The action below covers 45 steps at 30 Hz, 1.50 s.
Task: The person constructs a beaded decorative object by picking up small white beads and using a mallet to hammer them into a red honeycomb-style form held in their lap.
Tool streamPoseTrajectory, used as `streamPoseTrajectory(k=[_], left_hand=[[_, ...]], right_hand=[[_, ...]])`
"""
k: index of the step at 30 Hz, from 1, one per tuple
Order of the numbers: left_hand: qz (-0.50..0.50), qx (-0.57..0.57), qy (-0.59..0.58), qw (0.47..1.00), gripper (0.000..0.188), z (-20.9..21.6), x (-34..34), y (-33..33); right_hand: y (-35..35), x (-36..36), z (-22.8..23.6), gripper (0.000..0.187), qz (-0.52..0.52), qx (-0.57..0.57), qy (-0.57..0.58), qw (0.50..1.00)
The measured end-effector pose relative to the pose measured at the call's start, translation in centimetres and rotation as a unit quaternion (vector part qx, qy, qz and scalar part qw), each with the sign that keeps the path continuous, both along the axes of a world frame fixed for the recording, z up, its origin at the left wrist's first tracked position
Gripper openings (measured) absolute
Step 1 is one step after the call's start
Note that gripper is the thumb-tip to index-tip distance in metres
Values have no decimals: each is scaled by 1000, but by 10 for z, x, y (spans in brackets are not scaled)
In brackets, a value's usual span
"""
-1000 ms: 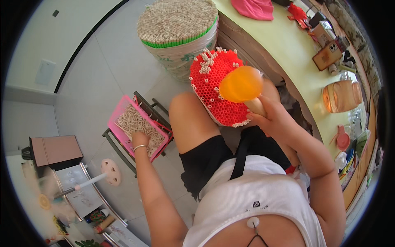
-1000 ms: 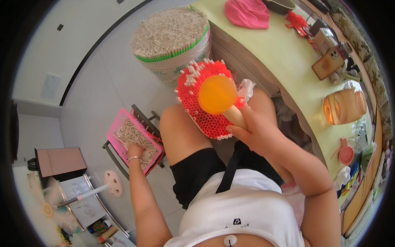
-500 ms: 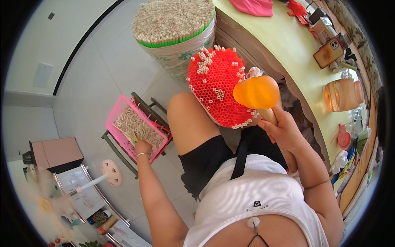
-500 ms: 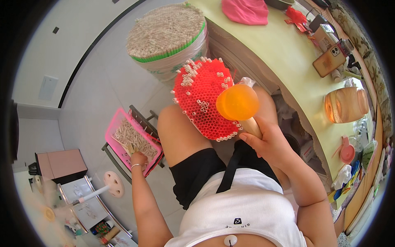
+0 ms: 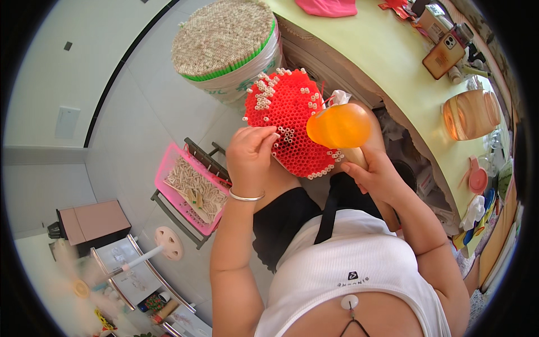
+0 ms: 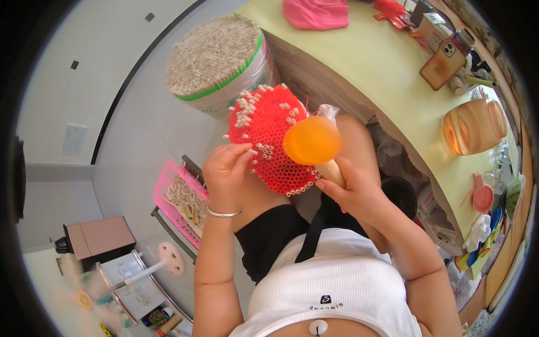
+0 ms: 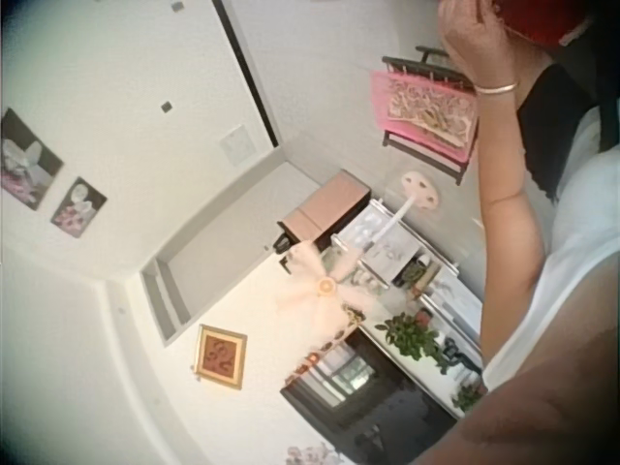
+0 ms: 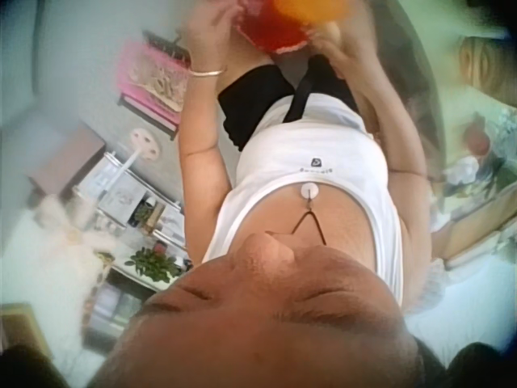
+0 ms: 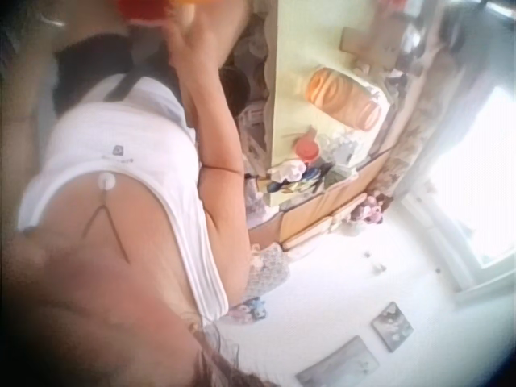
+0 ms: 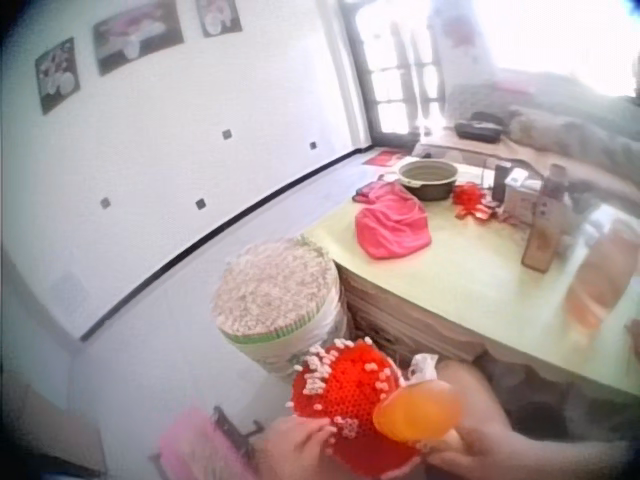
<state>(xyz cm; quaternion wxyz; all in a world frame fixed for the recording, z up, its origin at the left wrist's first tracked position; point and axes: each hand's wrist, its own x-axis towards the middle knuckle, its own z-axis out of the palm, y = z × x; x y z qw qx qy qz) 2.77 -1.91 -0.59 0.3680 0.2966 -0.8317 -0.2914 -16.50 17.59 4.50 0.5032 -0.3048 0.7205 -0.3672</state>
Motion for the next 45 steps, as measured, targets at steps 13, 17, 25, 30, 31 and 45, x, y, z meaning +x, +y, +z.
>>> streamPoseTrajectory(k=[13,17,25,30,31,45], left_hand=[[1,-130,-82,988,4,-2,-19,8],[-24,-194,-136,971,3,1,-20,4],[75,-162,-80,981,19,11,17,5],[318,-9,-4,948,11,-42,123,-43],[331,55,-108,936,14,-64,143,-53],[289,278,-439,804,31,-213,259,-29]], right_hand=[[3,-6,-5,41,12,8,-15,1000],[1,-5,-3,41,8,5,-14,1000],[-14,9,54,40,95,-53,51,993],[-29,22,34,42,165,-225,275,920],[-33,21,21,43,173,-206,318,909],[-33,25,15,32,155,-119,299,934]])
